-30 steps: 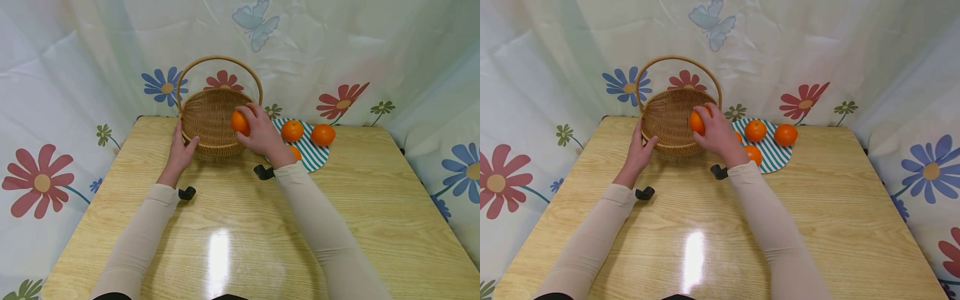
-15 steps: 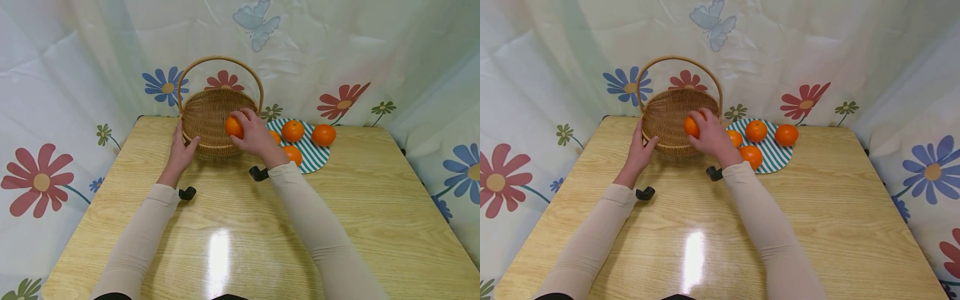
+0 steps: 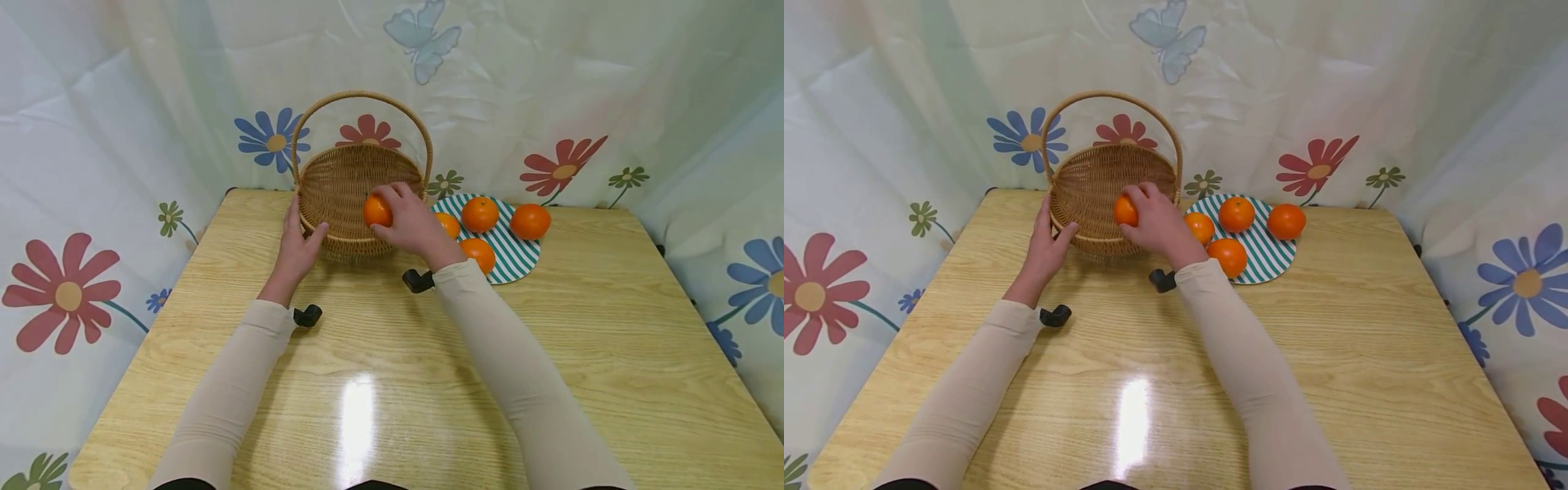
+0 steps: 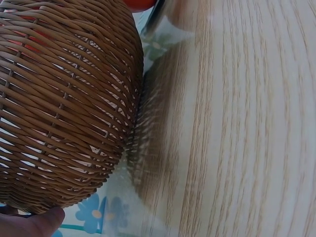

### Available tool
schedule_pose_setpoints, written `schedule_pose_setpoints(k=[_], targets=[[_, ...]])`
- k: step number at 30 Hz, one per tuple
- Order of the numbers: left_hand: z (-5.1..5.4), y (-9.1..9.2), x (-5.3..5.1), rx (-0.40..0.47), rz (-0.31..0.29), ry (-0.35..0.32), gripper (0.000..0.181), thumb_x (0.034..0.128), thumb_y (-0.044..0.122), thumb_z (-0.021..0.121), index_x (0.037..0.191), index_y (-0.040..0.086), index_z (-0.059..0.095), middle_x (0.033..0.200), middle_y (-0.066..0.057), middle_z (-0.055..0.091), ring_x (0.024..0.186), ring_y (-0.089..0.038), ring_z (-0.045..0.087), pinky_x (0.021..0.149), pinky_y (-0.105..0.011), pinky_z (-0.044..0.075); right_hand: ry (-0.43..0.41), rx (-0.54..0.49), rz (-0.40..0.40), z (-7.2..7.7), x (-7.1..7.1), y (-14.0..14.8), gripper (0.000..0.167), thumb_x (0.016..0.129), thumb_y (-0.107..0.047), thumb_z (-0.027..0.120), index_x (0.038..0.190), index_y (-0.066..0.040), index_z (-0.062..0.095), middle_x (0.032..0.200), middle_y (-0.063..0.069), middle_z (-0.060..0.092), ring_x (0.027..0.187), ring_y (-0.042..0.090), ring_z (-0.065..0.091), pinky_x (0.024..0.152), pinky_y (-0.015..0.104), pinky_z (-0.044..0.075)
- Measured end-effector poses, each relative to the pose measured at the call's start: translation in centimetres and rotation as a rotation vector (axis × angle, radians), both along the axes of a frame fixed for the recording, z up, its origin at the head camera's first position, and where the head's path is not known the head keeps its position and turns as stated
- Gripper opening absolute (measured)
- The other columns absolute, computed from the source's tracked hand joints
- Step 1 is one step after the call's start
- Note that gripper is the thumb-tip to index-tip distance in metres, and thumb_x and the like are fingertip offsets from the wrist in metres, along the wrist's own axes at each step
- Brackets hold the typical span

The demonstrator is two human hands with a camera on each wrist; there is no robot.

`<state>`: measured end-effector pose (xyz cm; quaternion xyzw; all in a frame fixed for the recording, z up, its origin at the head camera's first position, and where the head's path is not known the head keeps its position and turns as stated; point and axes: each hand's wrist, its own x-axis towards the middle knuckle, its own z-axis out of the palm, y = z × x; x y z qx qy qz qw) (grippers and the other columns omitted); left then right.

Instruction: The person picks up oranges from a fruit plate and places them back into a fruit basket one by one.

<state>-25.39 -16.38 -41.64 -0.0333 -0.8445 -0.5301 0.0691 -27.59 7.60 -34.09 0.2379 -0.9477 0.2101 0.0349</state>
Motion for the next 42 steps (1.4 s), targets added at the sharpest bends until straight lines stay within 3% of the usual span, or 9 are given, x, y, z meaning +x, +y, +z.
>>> schedule_pose_setpoints(k=[12, 20, 28, 42], targets=[[0.0, 0.1, 0.1, 0.013, 0.002, -0.005, 0.087, 0.0949, 0.051, 0.052, 0.156, 0.03, -0.006, 0.164, -0.001, -0.005, 0.15, -0.031, 0.009, 0.115, -0.054, 0.026, -0.143, 0.105, 0.017, 0.8, -2.1, -1.0, 0.058, 0.083, -0.038, 0.068, 0.134, -0.02, 0.047, 0.132, 0.012, 0.047, 0.1, 0.028, 0.055, 0.085, 0.045, 0.051], [0.1, 0.1, -0.1, 0.019, -0.011, -0.002, 0.09, 0.0916, 0.061, 0.049, 0.155, 0.034, -0.008, 0.164, -0.002, -0.005, 0.15, -0.031, 0.01, 0.112, -0.052, 0.034, -0.236, 0.197, 0.034, 1.2, -3.2, -1.4, 0.059, 0.084, -0.04, 0.068, 0.134, -0.019, 0.047, 0.126, 0.011, 0.05, 0.098, 0.026, 0.052, 0.082, 0.042, 0.048], [-0.1, 0.0, -0.1, 0.018, 0.002, 0.008, 0.09, 0.0926, 0.058, 0.05, 0.156, 0.031, -0.007, 0.164, -0.001, -0.004, 0.15, -0.03, 0.01, 0.112, -0.052, 0.034, -0.323, 0.259, 0.034, 1.2, -3.6, -2.1, 0.058, 0.084, -0.042, 0.07, 0.133, -0.02, 0.048, 0.108, 0.006, 0.057, 0.092, 0.026, 0.054, 0.079, 0.039, 0.047], [0.0, 0.0, 0.0, 0.011, -0.001, -0.006, 0.09, 0.0908, 0.064, 0.048, 0.154, 0.037, -0.01, 0.164, 0.0, -0.006, 0.15, -0.032, 0.008, 0.112, -0.053, 0.034, -0.36, 0.336, 0.051, 1.6, -3.7, -2.4, 0.057, 0.087, -0.044, 0.068, 0.136, -0.02, 0.051, 0.114, 0.006, 0.061, 0.095, 0.024, 0.056, 0.083, 0.038, 0.047]])
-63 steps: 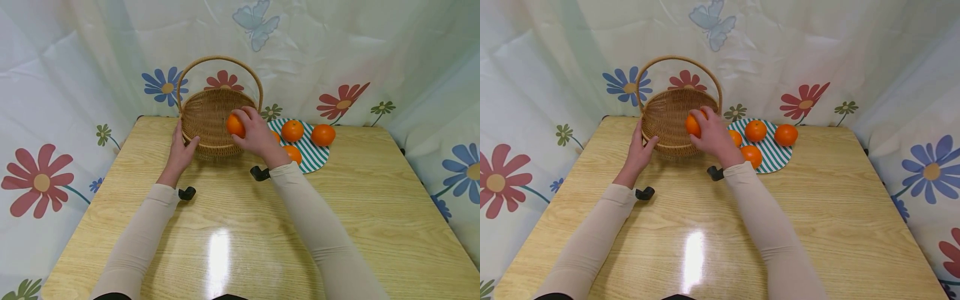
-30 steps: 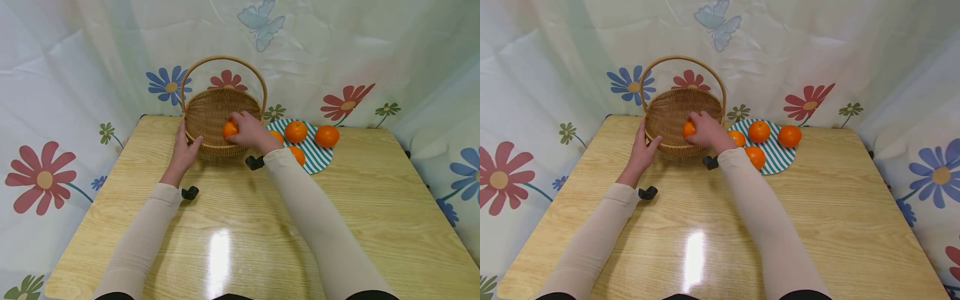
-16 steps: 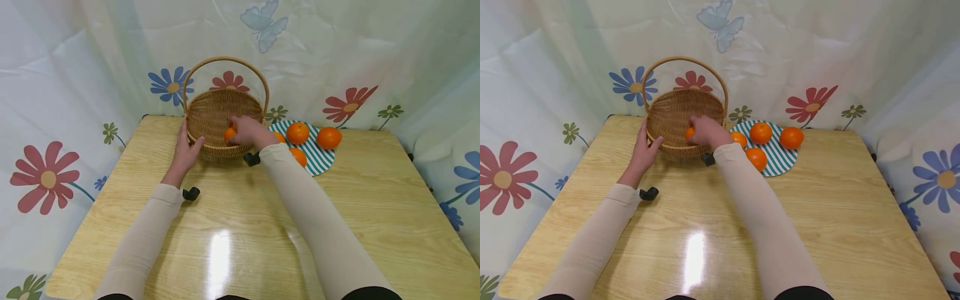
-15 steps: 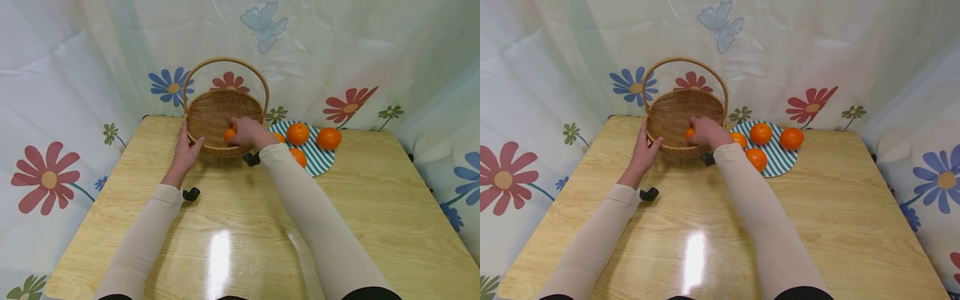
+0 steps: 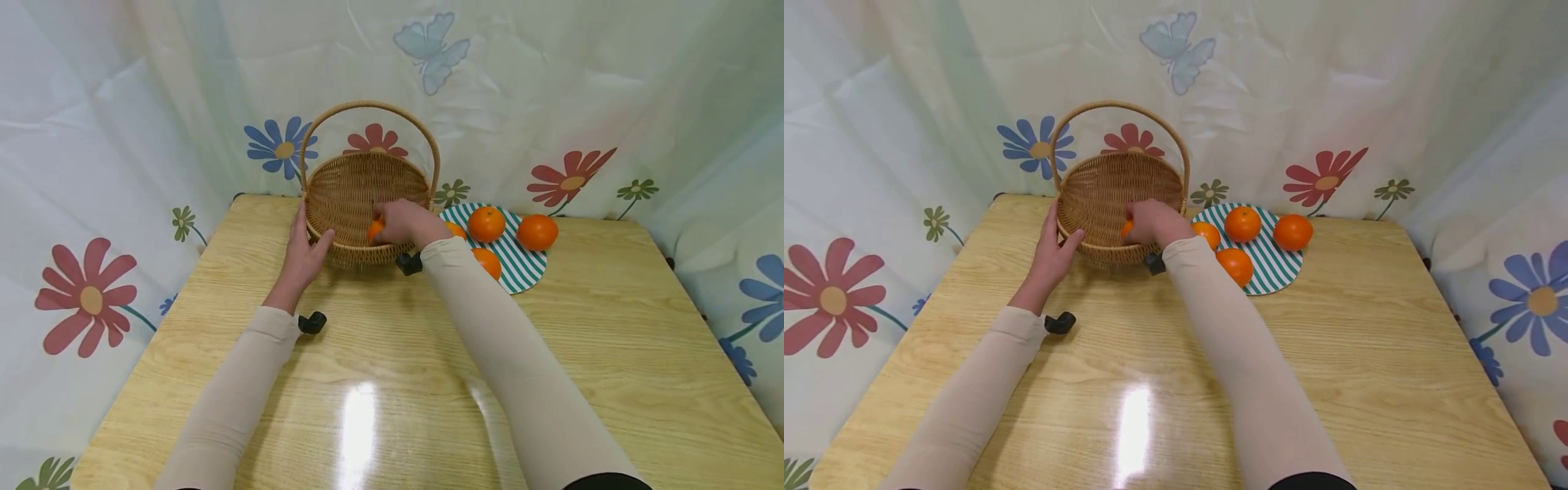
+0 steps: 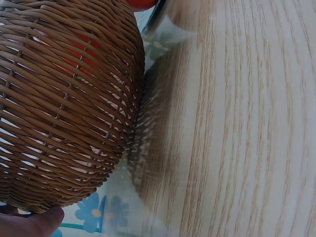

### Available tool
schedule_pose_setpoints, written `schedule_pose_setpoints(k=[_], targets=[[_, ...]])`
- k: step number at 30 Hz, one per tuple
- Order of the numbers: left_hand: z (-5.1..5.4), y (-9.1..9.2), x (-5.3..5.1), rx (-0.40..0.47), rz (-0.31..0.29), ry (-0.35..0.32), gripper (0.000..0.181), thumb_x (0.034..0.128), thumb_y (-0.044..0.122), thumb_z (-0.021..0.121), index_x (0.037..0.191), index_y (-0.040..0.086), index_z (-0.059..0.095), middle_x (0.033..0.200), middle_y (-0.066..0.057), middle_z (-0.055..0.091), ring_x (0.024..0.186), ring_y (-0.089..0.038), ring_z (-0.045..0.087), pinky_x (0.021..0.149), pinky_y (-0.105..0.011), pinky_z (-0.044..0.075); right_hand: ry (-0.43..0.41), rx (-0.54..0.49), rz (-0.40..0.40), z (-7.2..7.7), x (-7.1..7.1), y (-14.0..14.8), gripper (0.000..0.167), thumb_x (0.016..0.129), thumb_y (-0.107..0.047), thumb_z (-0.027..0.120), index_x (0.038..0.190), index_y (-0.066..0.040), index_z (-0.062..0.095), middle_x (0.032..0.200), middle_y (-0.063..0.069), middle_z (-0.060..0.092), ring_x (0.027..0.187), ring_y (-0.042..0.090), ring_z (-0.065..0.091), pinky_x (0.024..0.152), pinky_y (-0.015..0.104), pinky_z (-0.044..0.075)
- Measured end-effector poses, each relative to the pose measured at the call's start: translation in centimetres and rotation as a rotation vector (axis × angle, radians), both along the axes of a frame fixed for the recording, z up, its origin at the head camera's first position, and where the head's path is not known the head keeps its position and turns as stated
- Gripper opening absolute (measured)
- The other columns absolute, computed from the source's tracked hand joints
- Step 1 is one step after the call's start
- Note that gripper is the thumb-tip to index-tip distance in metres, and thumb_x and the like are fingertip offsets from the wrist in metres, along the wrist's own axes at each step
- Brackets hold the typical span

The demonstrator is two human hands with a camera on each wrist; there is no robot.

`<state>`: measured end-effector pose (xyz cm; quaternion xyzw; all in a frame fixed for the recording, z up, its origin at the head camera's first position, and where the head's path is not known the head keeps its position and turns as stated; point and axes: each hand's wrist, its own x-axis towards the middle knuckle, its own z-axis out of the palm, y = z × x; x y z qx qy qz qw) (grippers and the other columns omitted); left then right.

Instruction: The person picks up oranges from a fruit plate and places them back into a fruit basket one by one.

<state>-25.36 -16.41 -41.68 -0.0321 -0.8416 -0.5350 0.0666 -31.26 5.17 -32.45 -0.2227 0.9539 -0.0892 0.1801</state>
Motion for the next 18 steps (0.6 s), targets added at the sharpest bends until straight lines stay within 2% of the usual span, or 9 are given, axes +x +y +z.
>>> schedule_pose_setpoints(k=[4, 9, 12, 16, 18], targets=[[0.3, 0.0, 0.0, 0.008, -0.002, -0.009, 0.091, 0.0907, 0.063, 0.049, 0.155, 0.036, -0.009, 0.164, 0.0, -0.005, 0.15, -0.032, 0.011, 0.111, -0.052, 0.035, -0.009, 0.017, 0.016, 0.4, 0.0, 0.2, 0.056, 0.09, -0.043, 0.064, 0.139, -0.02, 0.05, 0.122, 0.007, 0.06, 0.101, 0.025, 0.056, 0.087, 0.039, 0.047], [0.4, 0.0, 0.0, -0.001, 0.005, -0.011, 0.091, 0.0912, 0.062, 0.05, 0.156, 0.034, -0.008, 0.164, -0.001, -0.004, 0.149, -0.033, 0.013, 0.112, -0.053, 0.033, -0.017, 0.009, 0.036, 0.9, 0.2, 0.5, 0.053, 0.094, -0.039, 0.058, 0.143, -0.018, 0.049, 0.142, 0.006, 0.053, 0.125, 0.027, 0.051, 0.104, 0.043, 0.042], [0.3, 0.0, 0.0, -0.018, 0.011, 0.0, 0.09, 0.0922, 0.059, 0.05, 0.156, 0.033, -0.007, 0.164, -0.001, -0.003, 0.149, -0.033, 0.013, 0.114, -0.055, 0.028, -0.014, 0.002, 0.045, 1.0, 0.2, 0.8, 0.054, 0.095, -0.039, 0.057, 0.144, -0.018, 0.047, 0.149, 0.005, 0.046, 0.134, 0.028, 0.045, 0.109, 0.044, 0.038], [0.2, 0.0, 0.0, -0.037, 0.017, 0.007, 0.09, 0.0925, 0.058, 0.05, 0.157, 0.029, -0.007, 0.164, -0.003, -0.002, 0.15, -0.032, 0.009, 0.116, -0.057, 0.022, 0.013, -0.013, 0.052, 1.0, 0.4, 1.4, 0.054, 0.096, -0.04, 0.056, 0.145, -0.02, 0.046, 0.147, 0.005, 0.049, 0.13, 0.028, 0.05, 0.107, 0.044, 0.041], [0.2, 0.0, 0.0, -0.035, 0.016, -0.001, 0.091, 0.0922, 0.059, 0.05, 0.157, 0.028, -0.007, 0.164, -0.003, -0.002, 0.15, -0.032, 0.008, 0.116, -0.057, 0.022, 0.025, -0.041, 0.043, 0.9, 0.6, 1.8, 0.054, 0.096, -0.039, 0.056, 0.145, -0.02, 0.046, 0.136, 0.005, 0.059, 0.115, 0.027, 0.06, 0.101, 0.042, 0.045]])
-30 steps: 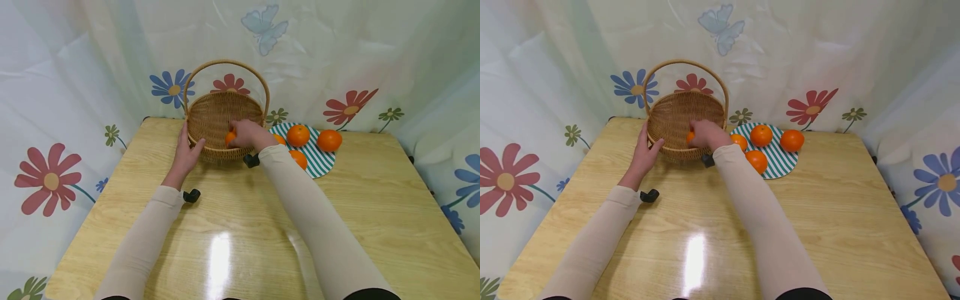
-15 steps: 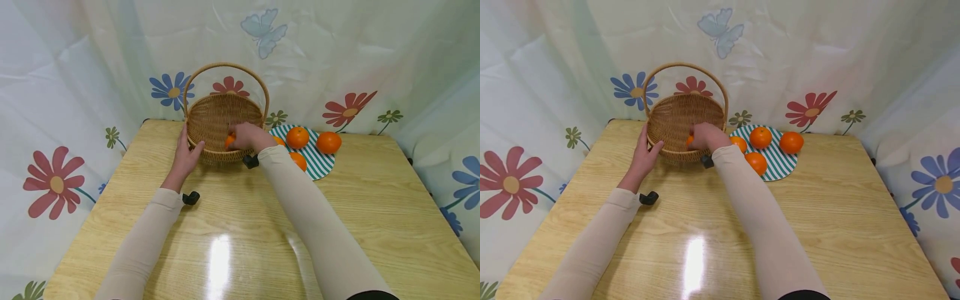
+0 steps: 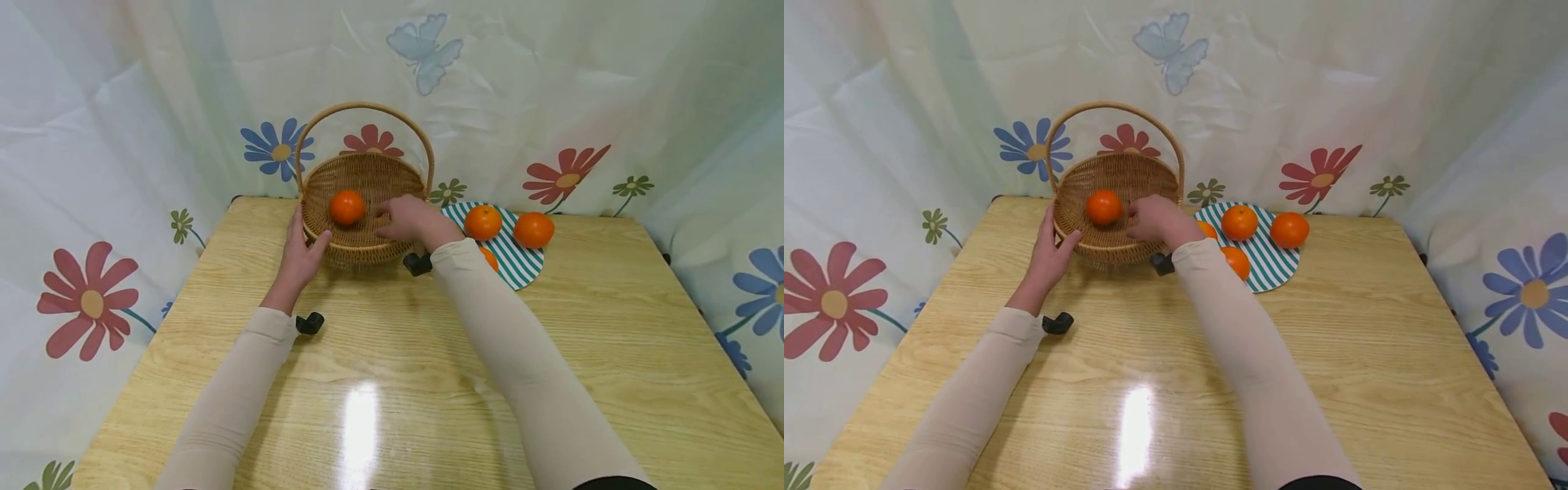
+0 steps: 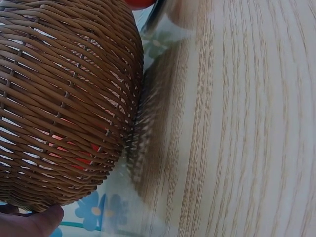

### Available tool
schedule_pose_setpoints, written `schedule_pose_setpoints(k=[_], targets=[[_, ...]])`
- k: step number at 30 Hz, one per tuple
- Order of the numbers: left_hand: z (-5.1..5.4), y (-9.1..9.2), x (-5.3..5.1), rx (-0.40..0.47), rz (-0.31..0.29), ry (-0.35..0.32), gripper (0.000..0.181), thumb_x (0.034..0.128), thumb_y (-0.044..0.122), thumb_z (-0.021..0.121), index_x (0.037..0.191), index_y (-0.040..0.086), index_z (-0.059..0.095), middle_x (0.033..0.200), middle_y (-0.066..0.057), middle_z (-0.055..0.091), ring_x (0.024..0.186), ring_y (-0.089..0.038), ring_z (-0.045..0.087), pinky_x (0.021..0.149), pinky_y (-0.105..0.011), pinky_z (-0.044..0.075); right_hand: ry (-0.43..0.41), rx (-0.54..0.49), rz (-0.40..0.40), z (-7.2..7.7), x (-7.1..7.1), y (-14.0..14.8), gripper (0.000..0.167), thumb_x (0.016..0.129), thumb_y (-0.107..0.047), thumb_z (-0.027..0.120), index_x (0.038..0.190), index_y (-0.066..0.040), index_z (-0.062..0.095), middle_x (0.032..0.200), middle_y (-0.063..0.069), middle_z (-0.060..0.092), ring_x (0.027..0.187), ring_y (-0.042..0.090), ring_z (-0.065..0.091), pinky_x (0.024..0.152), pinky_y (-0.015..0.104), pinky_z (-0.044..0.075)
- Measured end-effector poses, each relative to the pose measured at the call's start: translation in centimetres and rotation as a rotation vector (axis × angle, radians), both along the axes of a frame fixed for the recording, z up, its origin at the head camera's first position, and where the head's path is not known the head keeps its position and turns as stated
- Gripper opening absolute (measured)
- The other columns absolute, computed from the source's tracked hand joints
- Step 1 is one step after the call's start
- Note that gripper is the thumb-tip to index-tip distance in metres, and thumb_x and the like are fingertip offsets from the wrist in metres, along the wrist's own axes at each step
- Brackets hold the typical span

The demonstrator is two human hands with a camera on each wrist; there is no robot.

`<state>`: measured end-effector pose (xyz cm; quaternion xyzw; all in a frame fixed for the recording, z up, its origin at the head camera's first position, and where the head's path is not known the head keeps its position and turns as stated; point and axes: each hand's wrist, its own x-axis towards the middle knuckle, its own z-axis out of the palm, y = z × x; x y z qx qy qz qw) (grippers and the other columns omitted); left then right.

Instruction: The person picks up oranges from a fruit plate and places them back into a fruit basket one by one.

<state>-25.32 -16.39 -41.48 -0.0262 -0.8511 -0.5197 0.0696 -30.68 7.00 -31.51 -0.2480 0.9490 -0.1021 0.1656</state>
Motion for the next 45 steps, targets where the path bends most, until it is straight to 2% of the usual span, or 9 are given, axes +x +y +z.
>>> schedule_pose_setpoints(k=[3, 5, 11, 21, 25, 32, 37, 43, 45], targets=[[0.1, 0.0, 0.0, 0.011, -0.004, -0.014, 0.091, 0.0914, 0.061, 0.05, 0.156, 0.034, -0.008, 0.164, -0.003, -0.003, 0.15, -0.033, 0.01, 0.116, -0.057, 0.023, 0.035, -0.043, -0.009, 0.0, 0.4, 0.6, 0.053, 0.096, -0.037, 0.057, 0.144, -0.019, 0.047, 0.112, 0.007, 0.067, 0.089, 0.027, 0.063, 0.091, 0.04, 0.048], [0.2, 0.0, 0.0, 0.014, -0.006, -0.023, 0.09, 0.091, 0.062, 0.049, 0.154, 0.038, -0.01, 0.164, -0.002, -0.004, 0.15, -0.034, 0.011, 0.116, -0.057, 0.024, 0.057, -0.075, -0.011, 0.1, 0.7, 1.0, 0.051, 0.096, -0.035, 0.058, 0.142, -0.016, 0.05, 0.103, 0.009, 0.067, 0.081, 0.026, 0.06, 0.086, 0.039, 0.048], [0.3, 0.0, 0.0, 0.015, -0.008, -0.039, 0.088, 0.0907, 0.064, 0.048, 0.152, 0.043, -0.012, 0.164, -0.001, -0.005, 0.15, -0.033, 0.01, 0.116, -0.057, 0.024, 0.11, -0.14, -0.015, 0.1, 1.5, 2.2, 0.047, 0.095, -0.033, 0.057, 0.137, -0.012, 0.054, 0.114, 0.009, 0.067, 0.089, 0.023, 0.059, 0.085, 0.038, 0.049], [0.2, 0.0, -0.2, 0.016, -0.006, -0.029, 0.086, 0.0964, 0.047, 0.052, 0.156, 0.032, -0.008, 0.164, -0.002, -0.004, 0.15, -0.032, 0.011, 0.117, -0.055, 0.022, 0.224, -0.21, -0.01, 0.0, 2.7, 4.4, 0.043, 0.096, -0.032, 0.057, 0.135, -0.012, 0.057, 0.135, 0.008, 0.059, 0.123, 0.028, 0.055, 0.104, 0.044, 0.044], [0.2, 0.0, -0.2, 0.027, -0.007, -0.016, 0.084, 0.0973, 0.042, 0.052, 0.156, 0.031, -0.007, 0.164, -0.003, -0.003, 0.149, -0.033, 0.012, 0.117, -0.054, 0.023, 0.251, -0.233, -0.033, 0.1, 3.0, 5.2, 0.043, 0.096, -0.032, 0.057, 0.134, -0.013, 0.057, 0.137, 0.008, 0.058, 0.125, 0.029, 0.054, 0.104, 0.046, 0.043], [-0.3, -0.1, -0.2, 0.021, -0.009, 0.003, 0.088, 0.0934, 0.057, 0.05, 0.156, 0.033, -0.007, 0.164, -0.003, -0.002, 0.149, -0.034, 0.015, 0.115, -0.056, 0.025, 0.287, -0.255, -0.067, 0.2, 4.4, 6.3, 0.043, 0.096, -0.03, 0.058, 0.135, -0.011, 0.057, 0.139, 0.012, 0.054, 0.127, 0.032, 0.051, 0.106, 0.049, 0.041], [-0.6, -0.1, 0.2, 0.002, -0.003, -0.024, 0.088, 0.0937, 0.057, 0.049, 0.155, 0.034, -0.01, 0.164, -0.002, -0.004, 0.15, -0.033, 0.011, 0.116, -0.057, 0.022, 0.281, -0.297, -0.093, -0.4, 5.0, 7.4, 0.043, 0.095, -0.031, 0.06, 0.135, -0.015, 0.057, 0.141, 0.011, 0.051, 0.132, 0.034, 0.045, 0.109, 0.05, 0.038], [-0.2, 0.1, 0.0, 0.001, -0.004, -0.035, 0.086, 0.0953, 0.055, 0.048, 0.155, 0.035, -0.011, 0.164, -0.002, -0.006, 0.15, -0.033, 0.007, 0.117, -0.057, 0.019, 0.287, -0.349, -0.137, -1.0, 5.0, 8.9, 0.043, 0.095, -0.03, 0.058, 0.135, -0.015, 0.057, 0.147, 0.012, 0.045, 0.144, 0.035, 0.029, 0.111, 0.054, 0.034], [-0.1, 0.1, -0.1, 0.0, -0.007, -0.027, 0.087, 0.0951, 0.055, 0.049, 0.155, 0.034, -0.01, 0.164, -0.002, -0.005, 0.15, -0.033, 0.008, 0.118, -0.056, 0.019, 0.279, -0.352, -0.16, -1.1, 5.1, 9.4, 0.045, 0.095, -0.031, 0.058, 0.136, -0.013, 0.057, 0.149, 0.014, 0.042, 0.141, 0.035, 0.034, 0.109, 0.054, 0.036]])
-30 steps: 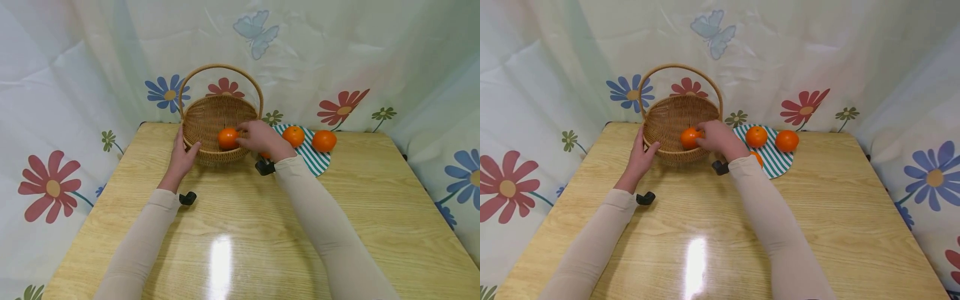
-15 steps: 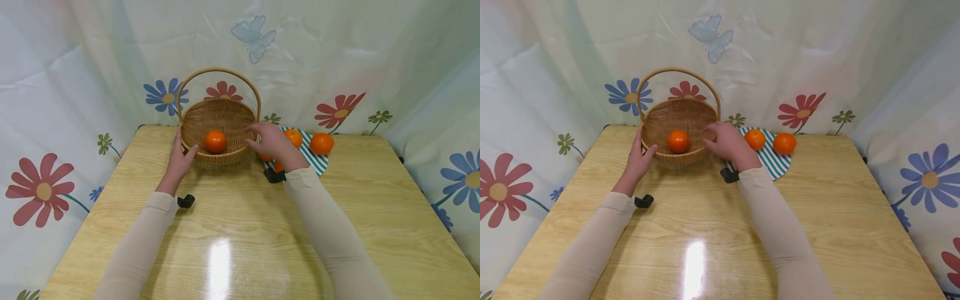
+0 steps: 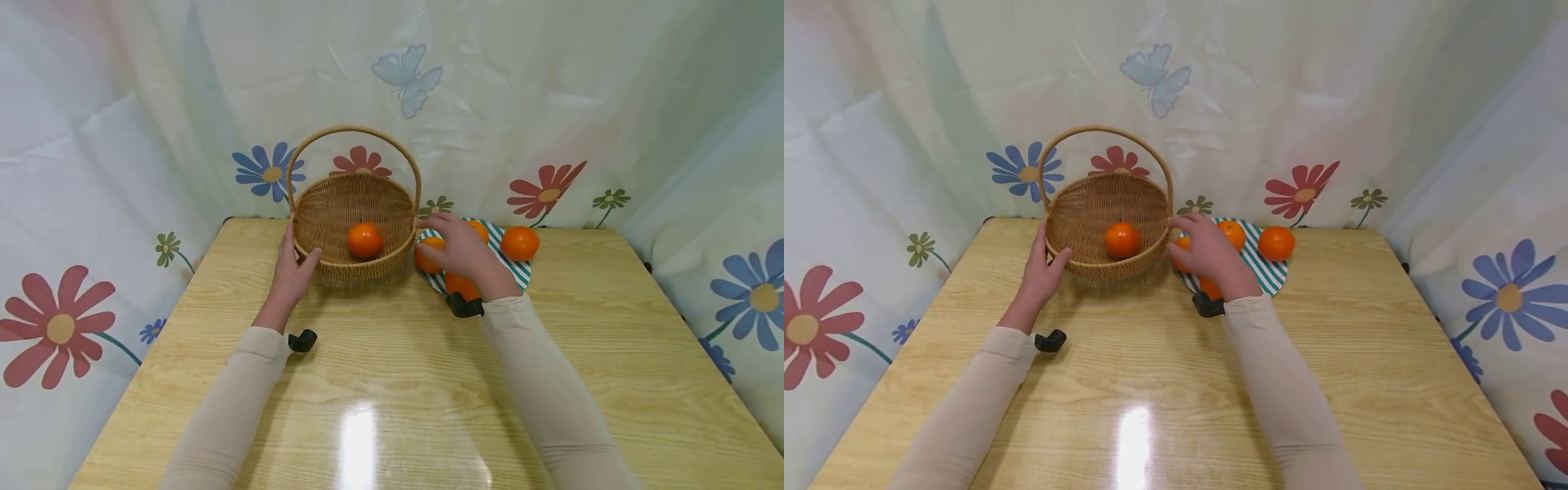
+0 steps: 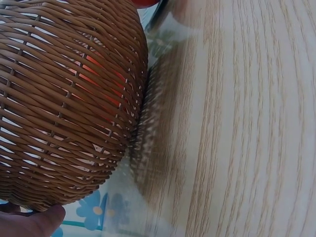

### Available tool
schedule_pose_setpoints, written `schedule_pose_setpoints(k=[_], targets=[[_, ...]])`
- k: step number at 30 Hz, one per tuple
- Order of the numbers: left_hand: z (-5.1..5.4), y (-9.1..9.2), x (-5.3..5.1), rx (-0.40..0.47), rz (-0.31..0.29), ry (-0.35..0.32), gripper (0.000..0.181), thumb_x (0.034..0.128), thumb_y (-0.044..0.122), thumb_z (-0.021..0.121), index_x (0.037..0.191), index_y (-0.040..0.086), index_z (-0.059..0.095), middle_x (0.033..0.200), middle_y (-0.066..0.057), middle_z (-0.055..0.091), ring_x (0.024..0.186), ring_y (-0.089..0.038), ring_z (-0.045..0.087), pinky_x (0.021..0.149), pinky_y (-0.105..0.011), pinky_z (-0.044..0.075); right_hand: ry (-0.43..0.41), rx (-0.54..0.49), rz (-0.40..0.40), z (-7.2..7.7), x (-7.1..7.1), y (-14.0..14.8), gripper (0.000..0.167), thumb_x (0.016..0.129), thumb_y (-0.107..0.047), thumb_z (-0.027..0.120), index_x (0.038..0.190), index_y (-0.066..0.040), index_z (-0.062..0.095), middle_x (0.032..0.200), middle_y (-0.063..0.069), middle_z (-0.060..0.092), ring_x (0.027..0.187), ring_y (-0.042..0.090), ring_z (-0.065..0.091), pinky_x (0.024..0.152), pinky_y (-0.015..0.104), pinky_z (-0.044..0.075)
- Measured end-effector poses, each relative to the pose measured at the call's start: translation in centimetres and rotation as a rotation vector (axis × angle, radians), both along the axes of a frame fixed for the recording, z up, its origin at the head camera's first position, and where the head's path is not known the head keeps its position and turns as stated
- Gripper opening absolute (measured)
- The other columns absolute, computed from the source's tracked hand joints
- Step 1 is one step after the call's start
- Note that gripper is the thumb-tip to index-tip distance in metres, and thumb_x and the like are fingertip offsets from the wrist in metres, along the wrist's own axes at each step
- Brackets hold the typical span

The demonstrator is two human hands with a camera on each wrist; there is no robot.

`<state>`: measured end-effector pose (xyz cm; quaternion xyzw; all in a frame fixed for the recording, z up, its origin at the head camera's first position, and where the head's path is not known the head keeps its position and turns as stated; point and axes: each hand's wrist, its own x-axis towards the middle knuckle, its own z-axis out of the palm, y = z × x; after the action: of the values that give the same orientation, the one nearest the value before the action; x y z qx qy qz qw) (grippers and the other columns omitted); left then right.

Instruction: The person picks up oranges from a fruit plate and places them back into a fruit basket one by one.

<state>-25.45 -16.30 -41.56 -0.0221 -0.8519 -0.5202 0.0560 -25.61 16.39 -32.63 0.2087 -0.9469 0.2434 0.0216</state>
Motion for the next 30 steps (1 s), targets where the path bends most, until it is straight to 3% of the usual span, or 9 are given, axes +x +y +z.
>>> schedule_pose_setpoints(k=[5, 11, 17, 25, 30], targets=[[0.0, 0.0, 0.0, -0.003, -0.001, 0.011, 0.088, 0.0949, 0.055, 0.049, 0.156, 0.033, -0.01, 0.164, -0.004, -0.004, 0.15, -0.034, 0.01, 0.117, -0.057, 0.02, -0.011, -0.006, -0.029, -0.4, 0.3, 1.0, 0.046, 0.094, -0.033, 0.059, 0.135, -0.013, 0.057, 0.145, 0.014, 0.043, 0.127, 0.038, 0.047, 0.103, 0.054, 0.041], [0.0, 0.1, -0.2, 0.005, -0.002, 0.017, 0.085, 0.0976, 0.043, 0.051, 0.156, 0.031, -0.01, 0.164, -0.006, -0.003, 0.149, -0.036, 0.012, 0.117, -0.057, 0.021, 0.011, 0.049, -0.045, -1.2, 0.4, 2.0, 0.046, 0.094, -0.032, 0.06, 0.134, -0.009, 0.056, 0.141, 0.016, 0.049, 0.123, 0.037, 0.048, 0.102, 0.054, 0.042], [-0.1, -0.1, -0.1, 0.013, -0.004, 0.015, 0.085, 0.0973, 0.046, 0.05, 0.156, 0.03, -0.009, 0.164, -0.006, -0.004, 0.148, -0.036, 0.014, 0.116, -0.056, 0.024, 0.016, 0.076, -0.065, -2.2, 0.4, 3.1, 0.048, 0.093, -0.034, 0.062, 0.133, -0.009, 0.057, 0.139, 0.016, 0.05, 0.116, 0.036, 0.051, 0.098, 0.054, 0.044], [-0.1, -0.1, 0.2, 0.014, -0.007, 0.004, 0.086, 0.0966, 0.048, 0.05, 0.156, 0.029, -0.009, 0.164, -0.006, -0.002, 0.149, -0.035, 0.014, 0.116, -0.055, 0.024, 0.016, 0.071, -0.062, -3.1, 0.7, 4.1, 0.049, 0.091, -0.033, 0.064, 0.133, -0.008, 0.057, 0.137, 0.016, 0.051, 0.117, 0.036, 0.052, 0.098, 0.054, 0.044], [0.0, -0.1, 0.0, 0.018, -0.01, 0.015, 0.086, 0.0963, 0.049, 0.05, 0.156, 0.031, -0.009, 0.164, -0.005, -0.002, 0.148, -0.036, 0.016, 0.115, -0.055, 0.026, 0.0, 0.047, -0.074, -3.5, 0.8, 4.9, 0.051, 0.091, -0.032, 0.065, 0.134, -0.006, 0.057, 0.142, 0.018, 0.047, 0.127, 0.037, 0.046, 0.103, 0.055, 0.041]])
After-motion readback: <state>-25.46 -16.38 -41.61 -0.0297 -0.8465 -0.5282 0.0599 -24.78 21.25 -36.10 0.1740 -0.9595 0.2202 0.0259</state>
